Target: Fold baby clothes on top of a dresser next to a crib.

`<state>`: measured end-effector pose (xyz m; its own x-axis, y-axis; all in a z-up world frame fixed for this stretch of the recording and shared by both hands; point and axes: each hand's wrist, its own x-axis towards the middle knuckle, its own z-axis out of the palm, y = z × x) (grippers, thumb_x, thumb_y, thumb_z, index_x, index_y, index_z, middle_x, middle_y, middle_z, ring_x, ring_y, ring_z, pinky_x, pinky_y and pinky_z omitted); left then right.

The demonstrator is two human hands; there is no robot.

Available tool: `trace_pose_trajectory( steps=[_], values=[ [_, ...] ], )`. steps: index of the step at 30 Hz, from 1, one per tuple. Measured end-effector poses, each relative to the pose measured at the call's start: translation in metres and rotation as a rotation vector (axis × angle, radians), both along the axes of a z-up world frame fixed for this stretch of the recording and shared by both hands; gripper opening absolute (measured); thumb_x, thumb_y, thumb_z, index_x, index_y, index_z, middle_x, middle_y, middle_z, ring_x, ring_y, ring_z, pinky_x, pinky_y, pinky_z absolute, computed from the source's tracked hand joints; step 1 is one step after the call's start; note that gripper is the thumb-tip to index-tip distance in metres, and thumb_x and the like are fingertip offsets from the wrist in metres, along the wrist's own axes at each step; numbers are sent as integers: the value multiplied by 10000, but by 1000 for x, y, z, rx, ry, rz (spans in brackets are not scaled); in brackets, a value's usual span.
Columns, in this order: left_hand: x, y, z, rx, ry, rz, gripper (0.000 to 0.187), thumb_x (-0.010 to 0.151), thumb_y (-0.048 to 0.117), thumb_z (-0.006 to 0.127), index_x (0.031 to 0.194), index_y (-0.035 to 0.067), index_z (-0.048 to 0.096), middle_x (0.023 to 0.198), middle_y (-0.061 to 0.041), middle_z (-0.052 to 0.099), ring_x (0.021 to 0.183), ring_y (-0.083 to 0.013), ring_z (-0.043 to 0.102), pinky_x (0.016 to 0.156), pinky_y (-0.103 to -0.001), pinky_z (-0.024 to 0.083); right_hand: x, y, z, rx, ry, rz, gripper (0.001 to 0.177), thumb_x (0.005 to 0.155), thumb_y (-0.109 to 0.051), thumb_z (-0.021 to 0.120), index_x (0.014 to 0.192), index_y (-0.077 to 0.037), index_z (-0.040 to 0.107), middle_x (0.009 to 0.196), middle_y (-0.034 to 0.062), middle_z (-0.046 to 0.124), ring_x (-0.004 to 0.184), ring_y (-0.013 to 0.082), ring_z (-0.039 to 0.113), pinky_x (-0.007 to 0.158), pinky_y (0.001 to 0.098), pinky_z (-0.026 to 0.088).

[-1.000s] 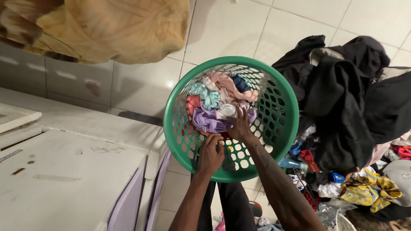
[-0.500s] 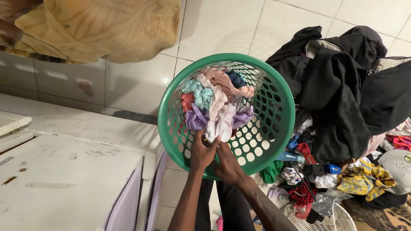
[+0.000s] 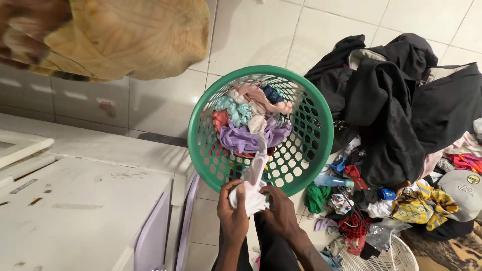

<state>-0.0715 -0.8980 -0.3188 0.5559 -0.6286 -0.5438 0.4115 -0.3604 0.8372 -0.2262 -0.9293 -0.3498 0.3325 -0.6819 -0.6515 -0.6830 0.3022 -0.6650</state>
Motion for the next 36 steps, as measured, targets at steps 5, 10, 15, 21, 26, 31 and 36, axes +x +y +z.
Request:
trace_pose_trajectory(
  steps=[5, 10, 15, 21, 26, 31, 36],
  values=[
    [23, 4, 42, 286, 62, -317, 275, 852, 95, 841, 1098, 43, 729, 962, -96, 808, 851, -137, 758, 747, -284, 602, 6, -20, 43, 231, -163, 172, 927, 737, -79, 841, 1531, -128, 366, 1376, 169, 588, 1200, 305, 639, 1005, 414, 512],
    [27, 6, 85, 159, -274, -644, 256, 776, 2, 789, 1021, 73, 775, 1025, -78, 685, 952, -240, 702, 782, -345, 563, -5, -41, 60, 34, -207, 194, 1078, 698, -102, 869, 1584, -151, 257, 1591, 157, 360, 1364, 336, 494, 1076, 442, 454],
    [26, 8, 138, -71, -584, -832, 346, 587, -60, 738, 900, 80, 785, 1178, -98, 642, 1169, -335, 572, 985, -460, 411, 9, -84, 113, -470, -208, 367, 856, 608, -49, 836, 1406, -127, 536, 1578, 201, 364, 1426, 430, 369, 1102, 501, 384],
    [40, 32, 186, -122, -842, -775, 212, 671, 64, 804, 859, 151, 757, 979, 40, 741, 1108, -229, 622, 1060, -550, 229, -4, -105, 149, -449, -380, 621, 295, 619, -61, 815, 849, -107, 636, 1059, 27, 718, 1162, 323, 624, 949, 451, 501],
    [62, 54, 241, 69, -929, -671, 322, 720, 68, 762, 1040, 109, 774, 937, 3, 716, 949, -210, 633, 991, -486, 312, 9, -104, 207, -268, -253, 516, 287, 719, -19, 799, 957, -37, 638, 928, 81, 697, 805, 244, 702, 709, 345, 560],
    [62, 92, 283, 166, -1104, -457, 116, 713, 155, 795, 813, 124, 745, 884, -33, 638, 977, -222, 616, 1001, -491, 310, 37, -96, 272, -344, -344, 556, 499, 641, 70, 710, 1118, -69, 665, 1126, 83, 675, 849, 271, 685, 698, 355, 550],
    [65, 154, 320, 151, -1220, -209, 159, 686, 179, 805, 734, 113, 669, 1012, -43, 646, 1112, -246, 606, 996, -492, 303, 45, -65, 271, -613, -380, 722, 467, 649, 87, 740, 1088, -67, 704, 1069, 113, 715, 959, 327, 679, 825, 386, 534]
  ],
)
